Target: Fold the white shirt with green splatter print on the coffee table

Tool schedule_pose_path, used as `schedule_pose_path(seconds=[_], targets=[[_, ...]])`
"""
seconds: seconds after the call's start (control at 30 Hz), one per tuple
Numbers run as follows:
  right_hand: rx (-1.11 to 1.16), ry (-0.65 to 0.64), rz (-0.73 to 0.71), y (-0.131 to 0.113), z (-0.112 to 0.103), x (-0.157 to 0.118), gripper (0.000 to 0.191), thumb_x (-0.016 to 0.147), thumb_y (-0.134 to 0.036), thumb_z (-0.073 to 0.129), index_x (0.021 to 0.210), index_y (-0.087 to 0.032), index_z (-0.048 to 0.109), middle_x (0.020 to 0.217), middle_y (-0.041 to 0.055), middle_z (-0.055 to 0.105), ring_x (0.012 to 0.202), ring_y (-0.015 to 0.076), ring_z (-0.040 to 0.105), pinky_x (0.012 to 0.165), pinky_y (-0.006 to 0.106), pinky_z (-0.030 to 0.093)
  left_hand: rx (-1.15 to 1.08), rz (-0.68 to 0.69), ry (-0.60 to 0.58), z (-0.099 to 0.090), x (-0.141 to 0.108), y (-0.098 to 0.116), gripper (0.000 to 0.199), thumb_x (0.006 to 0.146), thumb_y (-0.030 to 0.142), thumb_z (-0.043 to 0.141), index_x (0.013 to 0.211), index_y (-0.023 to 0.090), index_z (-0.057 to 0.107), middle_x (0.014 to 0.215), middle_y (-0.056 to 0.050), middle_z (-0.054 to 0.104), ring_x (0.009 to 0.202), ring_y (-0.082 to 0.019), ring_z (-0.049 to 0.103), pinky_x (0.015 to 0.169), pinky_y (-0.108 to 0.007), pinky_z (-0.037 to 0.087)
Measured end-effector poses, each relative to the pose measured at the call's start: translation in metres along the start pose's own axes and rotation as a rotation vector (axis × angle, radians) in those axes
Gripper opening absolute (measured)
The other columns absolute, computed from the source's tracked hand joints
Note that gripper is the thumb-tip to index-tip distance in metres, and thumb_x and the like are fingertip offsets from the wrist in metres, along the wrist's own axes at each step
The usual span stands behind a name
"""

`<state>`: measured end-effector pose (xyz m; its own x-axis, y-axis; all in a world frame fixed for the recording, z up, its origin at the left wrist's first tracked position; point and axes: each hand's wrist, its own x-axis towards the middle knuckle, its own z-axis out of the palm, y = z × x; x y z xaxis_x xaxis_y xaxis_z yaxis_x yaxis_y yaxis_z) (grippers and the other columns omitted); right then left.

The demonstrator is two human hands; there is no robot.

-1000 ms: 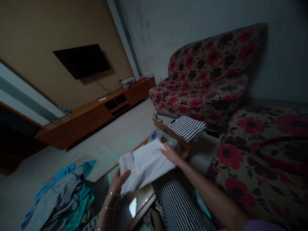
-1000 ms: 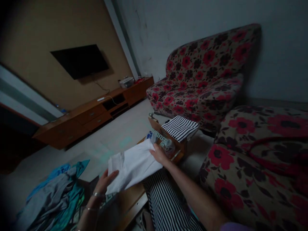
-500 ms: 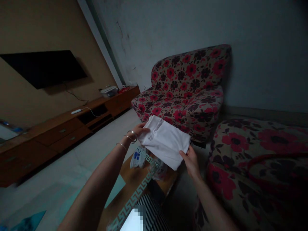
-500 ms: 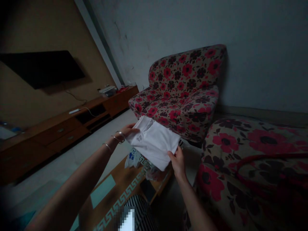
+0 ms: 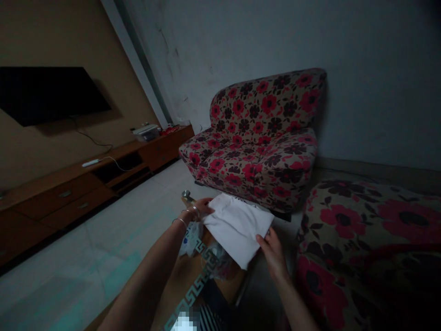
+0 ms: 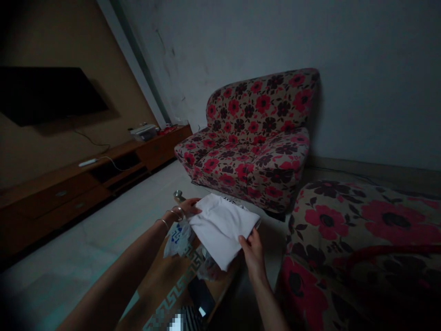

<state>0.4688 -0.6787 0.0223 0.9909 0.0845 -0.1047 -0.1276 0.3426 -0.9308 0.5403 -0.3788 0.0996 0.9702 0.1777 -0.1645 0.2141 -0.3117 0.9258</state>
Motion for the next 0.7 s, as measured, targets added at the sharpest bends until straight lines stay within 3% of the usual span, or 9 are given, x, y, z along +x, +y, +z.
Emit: schedule_pose_path(seconds=[0.13,0.23,0.3,0.37,0.47,0.53,0.63,0.7], targets=[[-0.077,0.046,0.024,0.014,-0.013,0.010,0.085,0.072,-0.047,0.067,0.141,-0.015,0.031,0.117,0.0152,0.064,0.105,0.0253,0.062,0.085,0.037,0.052,0.113,-0.044,-0.056,0.003,0.016,-0.009,0.043,0.057,0.026,0.077,0.098,0.015,0.068,0.090,-0.005,0.070,0.086,-0.022,0.062,0.081,-0.030,0.049],[-0.205,0.138,0.093,0.025,-0.034,0.015,0.082,0.075,-0.054,0.062,0.141,-0.016,0.033,0.106,0.0135,0.067,0.087,0.0253,0.065,0.067,0.036,0.055,0.215,-0.057,0.071,0.017,0.018,-0.012,0.023,0.069,0.029,0.070,0.087,0.014,0.068,0.084,-0.007,0.069,0.082,-0.023,0.061,0.080,-0.032,0.048],[-0.375,0.258,-0.022,0.019,-0.045,0.017,0.076,0.078,-0.054,0.057,0.141,-0.016,0.036,0.105,0.0130,0.065,0.087,0.0252,0.064,0.070,0.038,0.054,0.262,-0.035,0.219,0.026,0.012,-0.010,0.016,0.078,0.027,0.062,0.085,0.014,0.067,0.089,-0.011,0.067,0.091,-0.025,0.059,0.086,-0.035,0.046],[-0.592,0.329,-0.264,0.001,-0.047,0.019,0.062,0.083,-0.050,0.053,0.135,-0.017,0.045,0.113,0.0137,0.060,0.101,0.0261,0.059,0.085,0.041,0.050,0.327,0.026,0.375,0.035,0.001,-0.006,0.016,0.083,0.024,0.054,0.091,0.015,0.065,0.101,-0.013,0.063,0.105,-0.026,0.053,0.095,-0.037,0.040],[-0.819,0.224,-0.592,-0.032,-0.035,0.029,0.036,0.090,-0.034,0.043,0.118,-0.020,0.060,0.119,0.0121,0.057,0.112,0.0240,0.052,0.098,0.042,0.041,0.480,0.202,0.531,0.047,-0.030,-0.003,0.020,0.083,0.018,0.049,0.099,0.017,0.061,0.110,-0.012,0.056,0.111,-0.026,0.047,0.100,-0.039,0.036],[-0.895,0.165,-0.689,-0.045,-0.026,0.041,0.032,0.090,-0.027,0.040,0.109,-0.020,0.064,0.114,0.0112,0.059,0.109,0.0227,0.053,0.098,0.040,0.040,0.521,0.232,0.619,0.059,-0.060,-0.005,0.018,0.080,0.015,0.048,0.095,0.017,0.059,0.101,-0.010,0.056,0.102,-0.025,0.050,0.094,-0.039,0.040],[-1.022,0.225,-0.650,-0.044,-0.029,0.069,0.031,0.087,-0.032,0.045,0.104,-0.016,0.066,0.107,0.0142,0.061,0.103,0.0257,0.053,0.094,0.043,0.040,0.435,0.124,0.639,0.088,-0.113,-0.009,0.010,0.084,0.021,0.046,0.083,0.020,0.056,0.085,-0.007,0.053,0.084,-0.023,0.052,0.080,-0.038,0.045],[-1.080,0.238,-0.530,-0.035,-0.041,0.088,0.035,0.084,-0.041,0.050,0.097,-0.014,0.067,0.098,0.0154,0.062,0.097,0.0272,0.053,0.091,0.043,0.041,0.408,0.144,0.528,0.115,-0.147,-0.012,0.014,0.087,0.030,0.047,0.085,0.022,0.058,0.087,-0.008,0.053,0.083,-0.024,0.053,0.077,-0.038,0.045]])
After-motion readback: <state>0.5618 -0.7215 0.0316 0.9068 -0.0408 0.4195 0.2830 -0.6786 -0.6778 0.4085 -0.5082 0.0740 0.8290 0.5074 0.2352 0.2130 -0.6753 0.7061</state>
